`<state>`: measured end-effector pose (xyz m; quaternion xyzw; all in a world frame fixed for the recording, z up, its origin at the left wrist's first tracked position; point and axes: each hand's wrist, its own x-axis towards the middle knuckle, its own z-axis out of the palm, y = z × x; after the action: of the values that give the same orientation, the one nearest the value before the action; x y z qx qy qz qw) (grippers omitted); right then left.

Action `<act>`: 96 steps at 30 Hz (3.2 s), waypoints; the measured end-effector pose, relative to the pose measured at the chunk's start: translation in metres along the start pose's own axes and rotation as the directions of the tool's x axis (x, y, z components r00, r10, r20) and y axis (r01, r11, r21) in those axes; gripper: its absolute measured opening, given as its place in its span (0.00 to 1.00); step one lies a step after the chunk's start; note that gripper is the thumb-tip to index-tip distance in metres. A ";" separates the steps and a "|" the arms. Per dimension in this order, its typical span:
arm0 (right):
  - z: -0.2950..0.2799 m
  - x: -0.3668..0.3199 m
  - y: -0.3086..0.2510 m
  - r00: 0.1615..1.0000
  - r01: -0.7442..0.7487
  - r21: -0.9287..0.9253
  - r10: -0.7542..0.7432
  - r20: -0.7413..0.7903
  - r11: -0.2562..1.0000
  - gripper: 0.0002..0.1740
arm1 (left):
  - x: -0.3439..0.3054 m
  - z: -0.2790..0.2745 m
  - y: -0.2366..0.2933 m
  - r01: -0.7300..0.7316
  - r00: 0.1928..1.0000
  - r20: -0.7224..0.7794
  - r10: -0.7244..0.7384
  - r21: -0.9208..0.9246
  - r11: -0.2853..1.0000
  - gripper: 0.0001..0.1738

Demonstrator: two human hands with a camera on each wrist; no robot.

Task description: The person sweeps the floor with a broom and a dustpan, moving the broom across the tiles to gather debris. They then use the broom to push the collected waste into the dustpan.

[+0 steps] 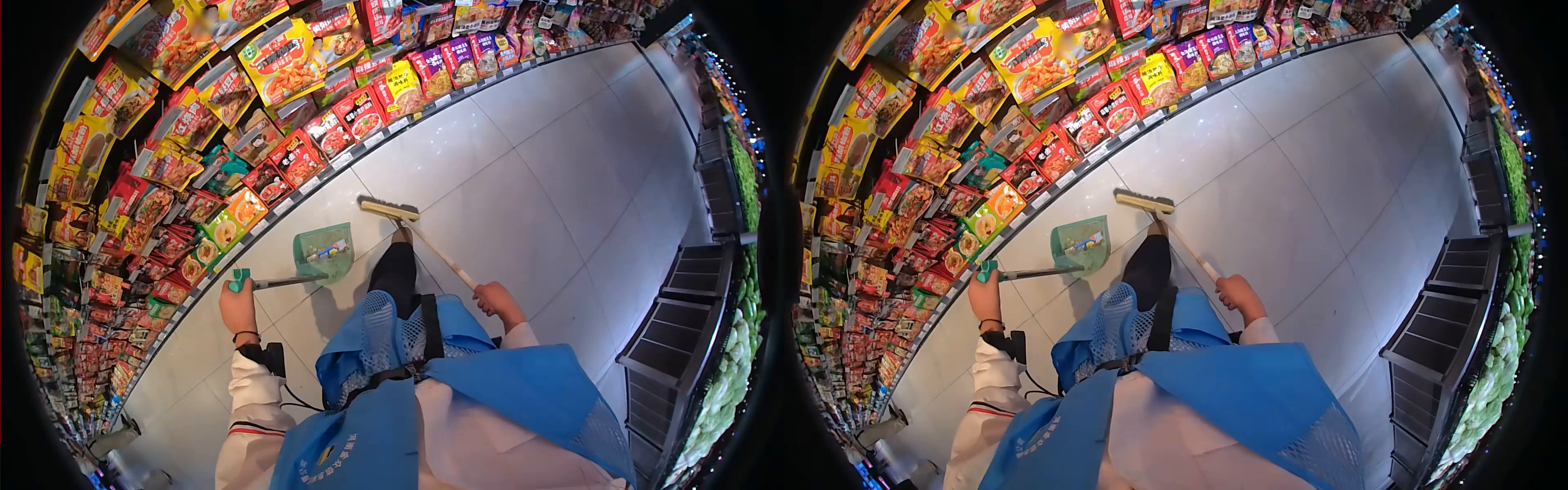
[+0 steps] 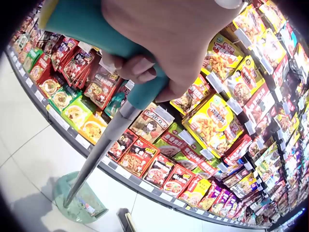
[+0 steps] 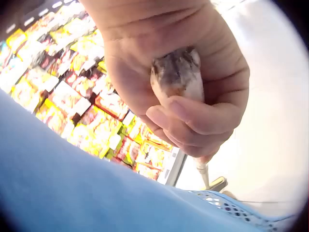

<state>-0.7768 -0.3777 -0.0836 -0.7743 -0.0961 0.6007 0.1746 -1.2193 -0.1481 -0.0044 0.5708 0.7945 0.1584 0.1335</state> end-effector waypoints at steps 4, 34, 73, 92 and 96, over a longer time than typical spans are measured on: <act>-0.001 0.011 -0.007 0.995 -0.008 0.348 -0.028 0.100 0.937 0.13 | 0.004 -0.001 -0.004 -0.005 1.000 0.017 0.005 0.006 1.000 0.27; 0.058 0.037 -0.067 0.989 -0.092 -0.834 -0.051 -0.142 0.544 0.15 | 0.001 0.001 -0.002 -0.113 0.986 0.113 0.119 -0.062 0.992 0.18; 0.195 -0.048 -0.105 0.978 0.064 -0.755 -0.191 -0.082 0.653 0.18 | 0.070 -0.001 -0.018 -0.490 0.861 0.149 0.487 -0.017 0.871 0.15; 0.209 -0.113 -0.130 0.678 0.238 -0.941 -0.735 -0.017 0.241 0.07 | 0.073 -0.007 -0.012 -0.400 0.875 0.268 0.403 -0.070 0.914 0.16; 0.210 -0.130 -0.139 0.678 0.260 -0.940 -0.735 0.016 0.220 0.08 | 0.072 -0.003 -0.015 -0.420 0.878 0.220 0.425 -0.072 0.905 0.16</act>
<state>-1.0043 -0.2640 0.0412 -0.7743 -0.6077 0.1665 -0.0576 -1.2559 -0.0850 -0.0097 0.7433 0.6280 0.1252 0.1935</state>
